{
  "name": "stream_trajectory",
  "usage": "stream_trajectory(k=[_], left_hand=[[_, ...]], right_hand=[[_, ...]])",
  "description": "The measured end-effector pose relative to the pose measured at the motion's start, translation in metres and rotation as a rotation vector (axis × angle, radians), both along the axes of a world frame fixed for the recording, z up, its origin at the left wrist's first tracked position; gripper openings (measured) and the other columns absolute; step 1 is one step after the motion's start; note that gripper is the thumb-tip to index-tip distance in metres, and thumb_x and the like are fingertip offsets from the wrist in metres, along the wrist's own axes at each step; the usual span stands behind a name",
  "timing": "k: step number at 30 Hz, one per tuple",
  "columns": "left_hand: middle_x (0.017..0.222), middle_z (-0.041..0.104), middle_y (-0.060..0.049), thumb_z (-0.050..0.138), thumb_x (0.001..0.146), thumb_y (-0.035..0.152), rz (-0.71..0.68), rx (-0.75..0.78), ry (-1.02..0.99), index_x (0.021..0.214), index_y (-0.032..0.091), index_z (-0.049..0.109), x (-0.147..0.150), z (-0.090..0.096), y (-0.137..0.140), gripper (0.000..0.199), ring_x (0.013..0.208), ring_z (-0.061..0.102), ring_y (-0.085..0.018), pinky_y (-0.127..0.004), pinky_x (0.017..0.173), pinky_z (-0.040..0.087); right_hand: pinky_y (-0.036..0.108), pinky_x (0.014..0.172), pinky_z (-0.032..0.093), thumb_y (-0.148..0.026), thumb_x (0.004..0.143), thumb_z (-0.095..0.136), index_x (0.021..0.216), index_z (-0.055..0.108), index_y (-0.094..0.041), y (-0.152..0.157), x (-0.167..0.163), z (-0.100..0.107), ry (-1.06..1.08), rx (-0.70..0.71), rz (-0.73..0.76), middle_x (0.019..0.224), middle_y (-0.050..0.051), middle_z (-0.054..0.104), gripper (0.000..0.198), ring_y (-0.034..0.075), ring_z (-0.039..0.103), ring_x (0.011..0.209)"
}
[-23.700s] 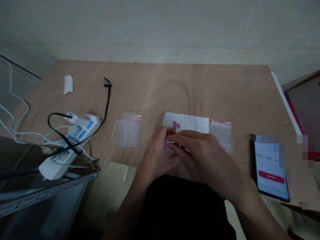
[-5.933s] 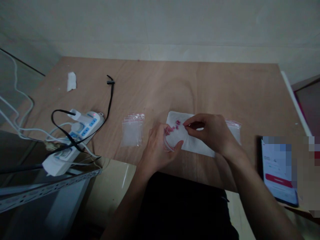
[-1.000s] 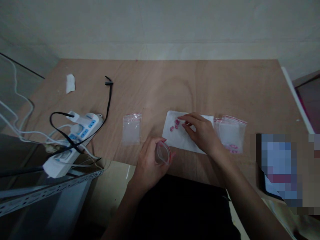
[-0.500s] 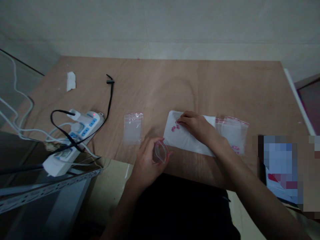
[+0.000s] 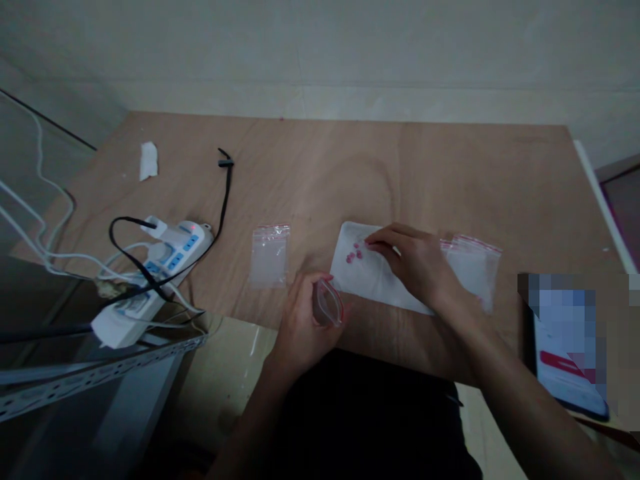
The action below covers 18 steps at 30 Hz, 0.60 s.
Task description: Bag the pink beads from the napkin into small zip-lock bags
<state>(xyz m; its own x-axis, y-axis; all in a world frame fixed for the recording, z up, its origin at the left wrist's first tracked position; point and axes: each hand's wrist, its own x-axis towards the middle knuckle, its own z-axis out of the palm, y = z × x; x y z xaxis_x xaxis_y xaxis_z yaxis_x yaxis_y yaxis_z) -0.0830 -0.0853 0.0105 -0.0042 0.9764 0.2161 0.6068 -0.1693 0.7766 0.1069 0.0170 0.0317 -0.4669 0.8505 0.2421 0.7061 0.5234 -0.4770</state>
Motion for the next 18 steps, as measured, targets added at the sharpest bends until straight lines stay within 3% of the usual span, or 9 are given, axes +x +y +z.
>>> stream_trajectory(k=[2, 6, 10, 18], left_hand=[[0.094, 0.058, -0.003, 0.074, 0.075, 0.029, 0.021, -0.001, -0.038, 0.107, 0.021, 0.046, 0.009, -0.002, 0.002, 0.043, 0.086, 0.060, -0.018, -0.035, 0.076, 0.053], [0.095, 0.058, -0.004, 0.072, 0.071, 0.028, -0.026, 0.018, -0.139, 0.107, 0.022, 0.045, 0.025, -0.001, 0.008, 0.045, 0.087, 0.060, -0.020, -0.037, 0.076, 0.053], [0.092, 0.060, -0.002, 0.070, 0.066, 0.022, -0.071, 0.058, -0.208, 0.103, 0.023, 0.046, 0.036, 0.003, 0.012, 0.044, 0.085, 0.061, -0.020, -0.036, 0.075, 0.054], [0.089, 0.059, -0.001, 0.064, 0.064, 0.014, -0.062, 0.096, -0.244, 0.100, 0.024, 0.046, 0.044, 0.008, 0.012, 0.042, 0.081, 0.061, -0.018, -0.032, 0.071, 0.053]], right_hand=[[0.031, 0.074, 0.057, -0.017, 0.092, 0.056, 0.089, 0.073, -0.023, -0.020, -0.002, 0.023, 0.157, 0.014, 0.006, 0.090, 0.004, 0.075, 0.018, 0.019, 0.071, 0.081], [0.025, 0.069, 0.057, -0.014, 0.092, 0.053, 0.091, 0.071, -0.022, -0.058, -0.008, 0.055, 0.229, -0.081, 0.097, 0.093, 0.003, 0.074, 0.019, 0.015, 0.071, 0.080], [0.025, 0.061, 0.057, -0.012, 0.094, 0.047, 0.087, 0.069, -0.017, -0.075, -0.011, 0.060, 0.184, -0.120, 0.102, 0.095, 0.008, 0.073, 0.023, 0.017, 0.071, 0.079], [0.040, 0.066, 0.055, -0.012, 0.088, 0.059, 0.086, 0.070, -0.015, -0.075, -0.013, 0.059, -0.070, 0.040, 0.080, 0.084, 0.009, 0.073, 0.012, 0.026, 0.062, 0.079]])
